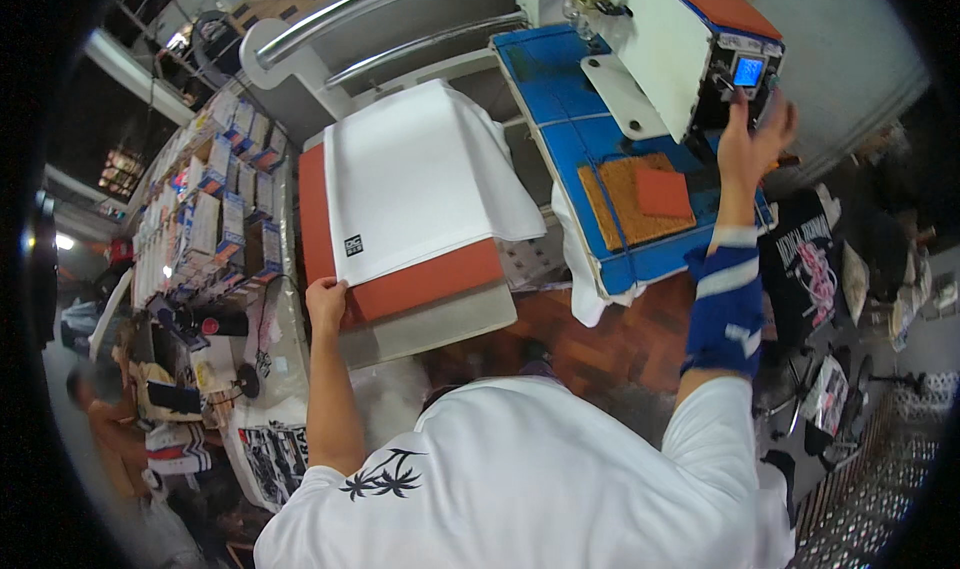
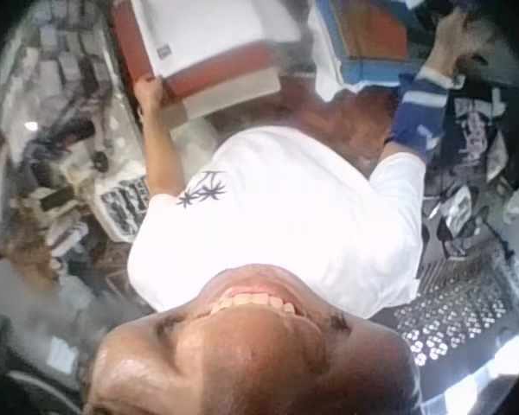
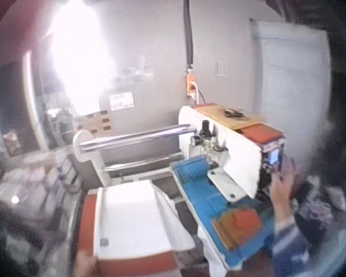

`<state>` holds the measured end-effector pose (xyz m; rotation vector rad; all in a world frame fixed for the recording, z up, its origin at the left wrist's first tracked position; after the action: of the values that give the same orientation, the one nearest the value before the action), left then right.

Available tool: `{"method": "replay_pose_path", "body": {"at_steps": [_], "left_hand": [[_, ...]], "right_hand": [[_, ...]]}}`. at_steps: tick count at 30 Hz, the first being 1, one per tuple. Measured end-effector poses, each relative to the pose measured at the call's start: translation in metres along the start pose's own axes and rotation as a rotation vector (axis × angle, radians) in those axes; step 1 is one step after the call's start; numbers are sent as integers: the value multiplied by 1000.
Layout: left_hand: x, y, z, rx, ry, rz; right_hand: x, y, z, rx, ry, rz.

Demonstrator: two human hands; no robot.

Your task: The person places white t-shirts on a heat press, aligns transfer sheets with graphics, and operates the press to apply the designs. They handle multiple shirts, flip them, and stack finished items.

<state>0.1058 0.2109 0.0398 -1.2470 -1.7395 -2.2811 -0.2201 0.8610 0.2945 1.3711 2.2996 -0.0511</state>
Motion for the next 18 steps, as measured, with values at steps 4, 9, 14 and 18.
{"method": "replay_pose_path", "body": {"at_steps": [4,9,14,18], "left_hand": [[22,7,-16,-488,194,918],[139,77,-68,-575,36,1371],[159,163,-118,-191,-272,1580],[126,205,-66,-200,-608,1356]], "right_hand": [[-151,6,105,-388,-142,-633],[-281,-71,292,-828,235,-156],[-248,-123,183,-719,83,-436],[-276,-44,96,-709,104,-590]]}}
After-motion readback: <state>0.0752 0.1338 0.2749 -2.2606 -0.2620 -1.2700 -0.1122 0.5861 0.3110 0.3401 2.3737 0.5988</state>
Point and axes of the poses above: each hand's wrist, its own z-axis away from the middle knuckle, its own y-axis out of the back of the hand, x = y × z, the point moved 8 cm from there along -z, towards the middle knuckle, and after that the axes turned 2 degrees about y, right-handed, at the moved point
